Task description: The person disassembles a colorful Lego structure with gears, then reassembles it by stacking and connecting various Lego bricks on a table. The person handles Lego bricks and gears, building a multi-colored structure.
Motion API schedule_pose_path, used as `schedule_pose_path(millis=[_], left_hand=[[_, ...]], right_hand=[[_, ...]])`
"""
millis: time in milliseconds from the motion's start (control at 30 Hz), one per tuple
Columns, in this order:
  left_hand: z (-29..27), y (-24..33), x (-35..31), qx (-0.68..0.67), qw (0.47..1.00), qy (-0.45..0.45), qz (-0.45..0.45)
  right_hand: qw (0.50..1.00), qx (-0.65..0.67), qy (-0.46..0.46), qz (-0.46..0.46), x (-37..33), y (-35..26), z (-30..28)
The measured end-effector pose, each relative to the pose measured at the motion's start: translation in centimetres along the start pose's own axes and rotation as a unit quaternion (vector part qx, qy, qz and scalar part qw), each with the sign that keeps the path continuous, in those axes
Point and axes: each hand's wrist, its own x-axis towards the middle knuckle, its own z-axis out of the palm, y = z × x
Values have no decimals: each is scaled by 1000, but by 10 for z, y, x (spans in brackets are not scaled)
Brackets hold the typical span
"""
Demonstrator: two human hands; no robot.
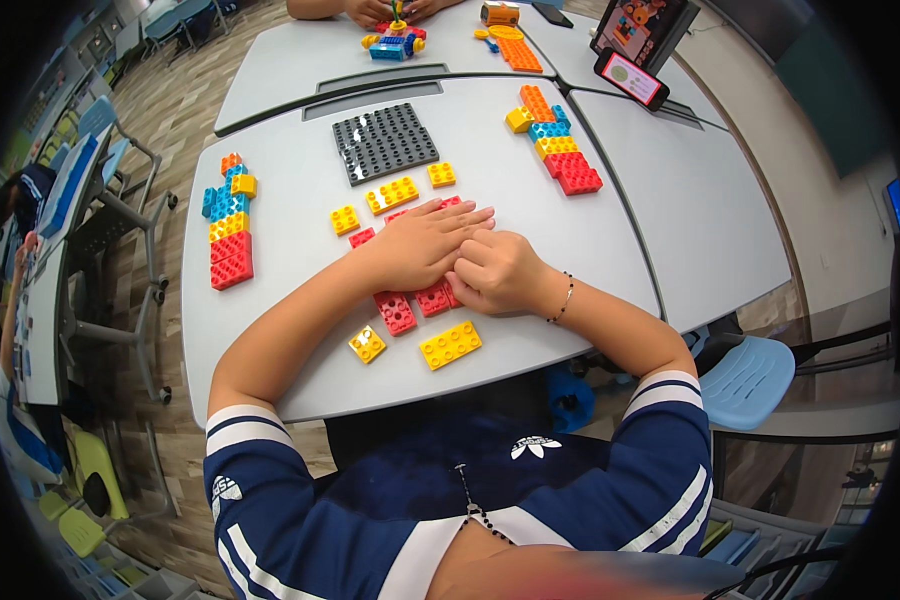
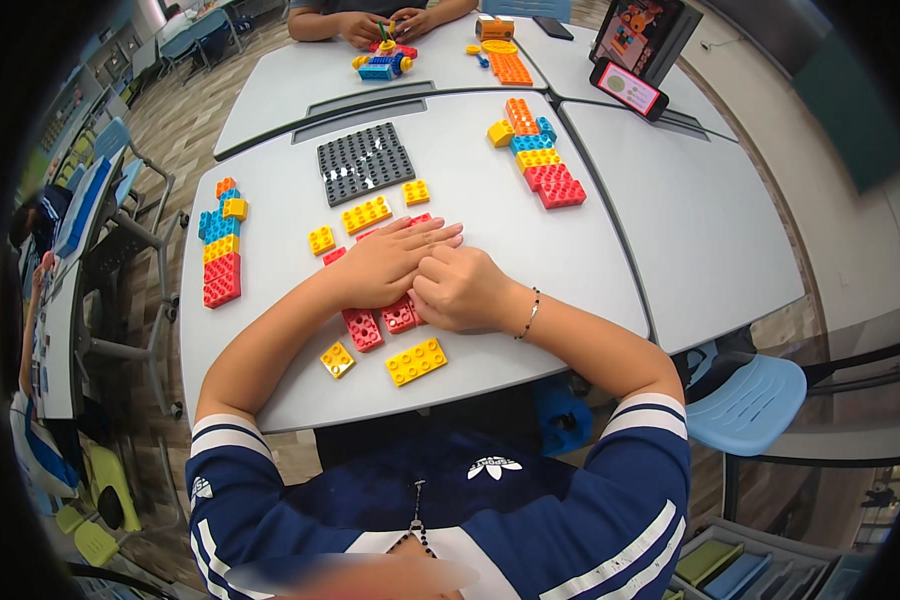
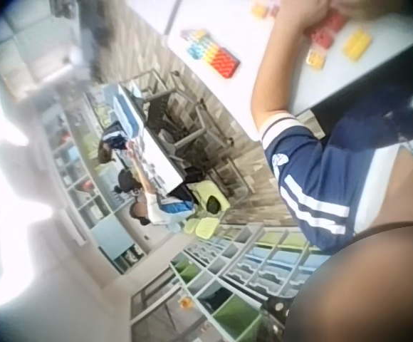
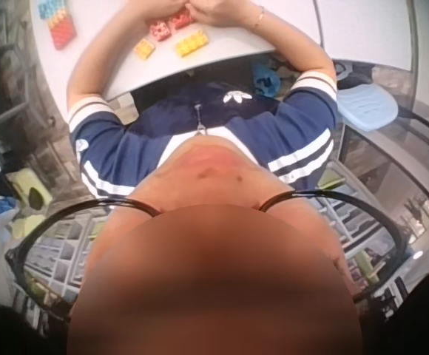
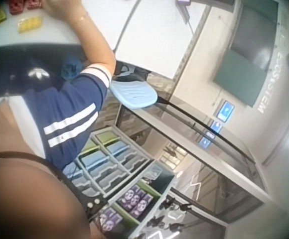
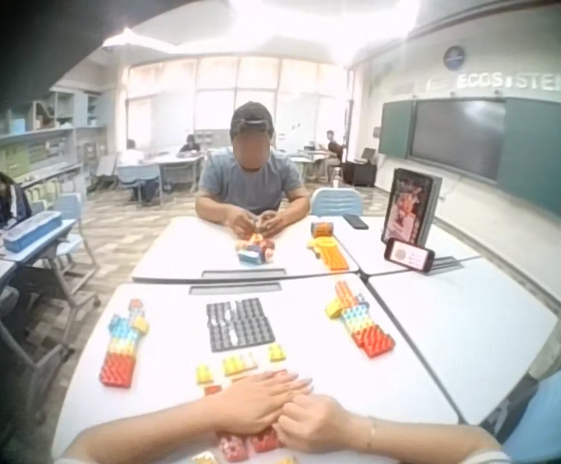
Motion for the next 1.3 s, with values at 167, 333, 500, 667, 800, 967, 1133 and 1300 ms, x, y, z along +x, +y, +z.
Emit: schedule_pose_path(millis=[167, 333, 500, 667, 800, 967, 1133, 1300], left_hand=[[0, 2, 0, 2, 1000, 14, -3], [0, 3, 0, 24, 1000, 10, -11], [0, 1, -1, 13, 1000, 14, 4], [-1, 0, -2, 1, 1000, 18, 16], [-1, 2, -2, 13, 1000, 17, 11], [-4, 6, -1, 45, 999, 8, -6], [-12, 16, -6, 113, 991, 69, -20], [-40, 1, -38, 35, 960, 273, -59]], right_hand=[[1000, -24, 9, -19, 0, 0, 1], [998, -55, 28, -13, -2, -4, 1], [997, -78, 23, -5, -8, -10, -13], [994, -52, 4, 98, -26, -20, -41], [991, -57, -36, 118, -41, -37, -49], [988, -61, -72, 120, -50, -41, -44], [988, -30, -76, 134, -50, -40, -39], [980, 16, -27, 196, -56, -32, -54]])
